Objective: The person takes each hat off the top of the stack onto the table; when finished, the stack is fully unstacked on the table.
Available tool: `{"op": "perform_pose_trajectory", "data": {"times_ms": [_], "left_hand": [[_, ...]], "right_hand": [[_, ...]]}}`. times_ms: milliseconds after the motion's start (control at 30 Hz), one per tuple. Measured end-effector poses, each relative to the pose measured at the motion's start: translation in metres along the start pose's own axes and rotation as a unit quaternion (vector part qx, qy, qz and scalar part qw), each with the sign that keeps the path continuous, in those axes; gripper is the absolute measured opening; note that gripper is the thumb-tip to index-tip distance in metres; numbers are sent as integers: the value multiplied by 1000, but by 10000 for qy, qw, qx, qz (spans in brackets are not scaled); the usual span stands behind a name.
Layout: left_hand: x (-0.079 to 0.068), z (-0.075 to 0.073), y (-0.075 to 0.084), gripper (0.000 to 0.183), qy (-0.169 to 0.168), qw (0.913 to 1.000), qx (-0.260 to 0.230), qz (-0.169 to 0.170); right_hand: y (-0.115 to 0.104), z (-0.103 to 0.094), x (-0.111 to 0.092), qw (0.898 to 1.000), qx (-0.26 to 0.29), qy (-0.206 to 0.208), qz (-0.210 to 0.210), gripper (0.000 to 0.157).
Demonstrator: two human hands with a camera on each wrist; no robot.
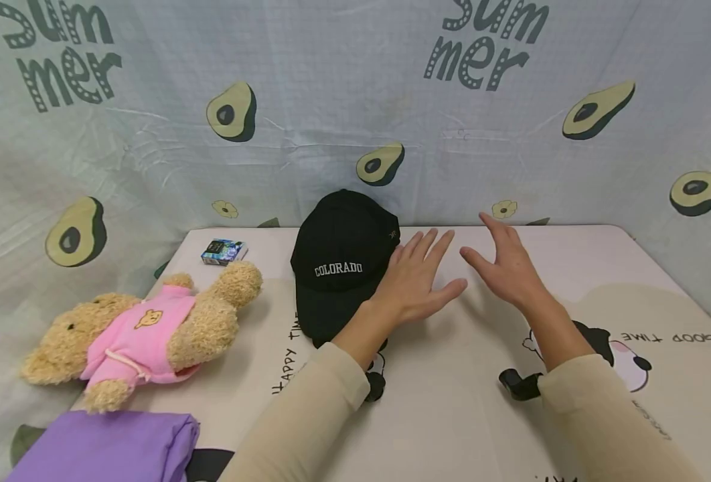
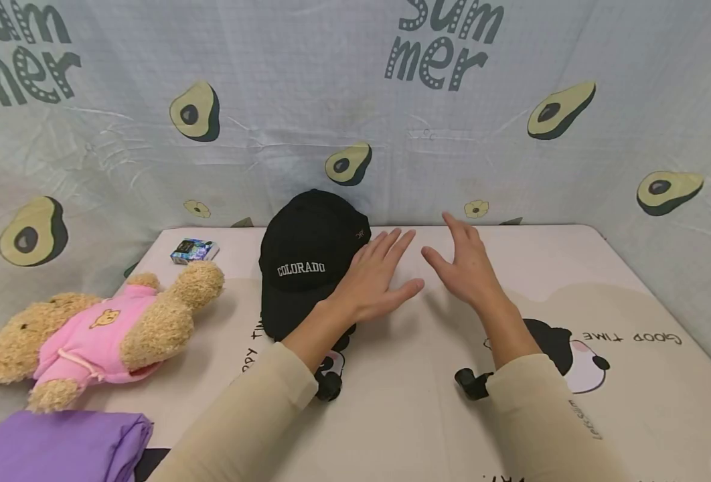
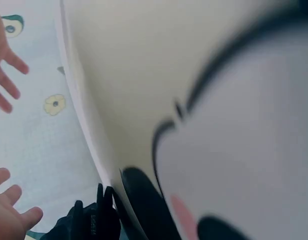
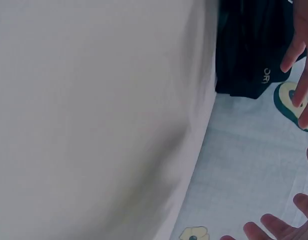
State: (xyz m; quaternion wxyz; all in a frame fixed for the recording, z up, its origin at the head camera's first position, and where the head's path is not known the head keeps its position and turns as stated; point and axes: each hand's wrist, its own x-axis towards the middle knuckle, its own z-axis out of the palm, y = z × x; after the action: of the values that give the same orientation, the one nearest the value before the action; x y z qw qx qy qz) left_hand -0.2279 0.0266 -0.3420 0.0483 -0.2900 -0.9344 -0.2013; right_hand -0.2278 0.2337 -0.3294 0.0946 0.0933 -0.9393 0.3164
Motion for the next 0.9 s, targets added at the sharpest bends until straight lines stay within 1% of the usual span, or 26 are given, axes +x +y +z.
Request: {"op": "perform_pose_trajectory", "data": {"times_ms": [233, 367, 567, 700, 900], "left_hand": [[-8, -7, -1, 79, 223, 9992, -329, -21], [-13, -8, -4, 79, 421, 9975, -574, -30], [-18, -5, -5, 79, 752, 9911, -1101, -38], [-20, -5, -4, 79, 872, 9871, -1336, -107], [-26, -6, -3, 81, 1095, 9798, -1655, -236]], "right_hand": [[-8, 6, -2, 9997, 219, -11, 48, 78], [-11, 10, -3, 9996, 297, -1, 21, 76], [-15, 12, -5, 9991, 434, -20, 8, 74], [-16, 14, -6, 9984, 559, -5, -20, 74], [-19, 18, -4, 9970, 761, 132, -78, 71]]}}
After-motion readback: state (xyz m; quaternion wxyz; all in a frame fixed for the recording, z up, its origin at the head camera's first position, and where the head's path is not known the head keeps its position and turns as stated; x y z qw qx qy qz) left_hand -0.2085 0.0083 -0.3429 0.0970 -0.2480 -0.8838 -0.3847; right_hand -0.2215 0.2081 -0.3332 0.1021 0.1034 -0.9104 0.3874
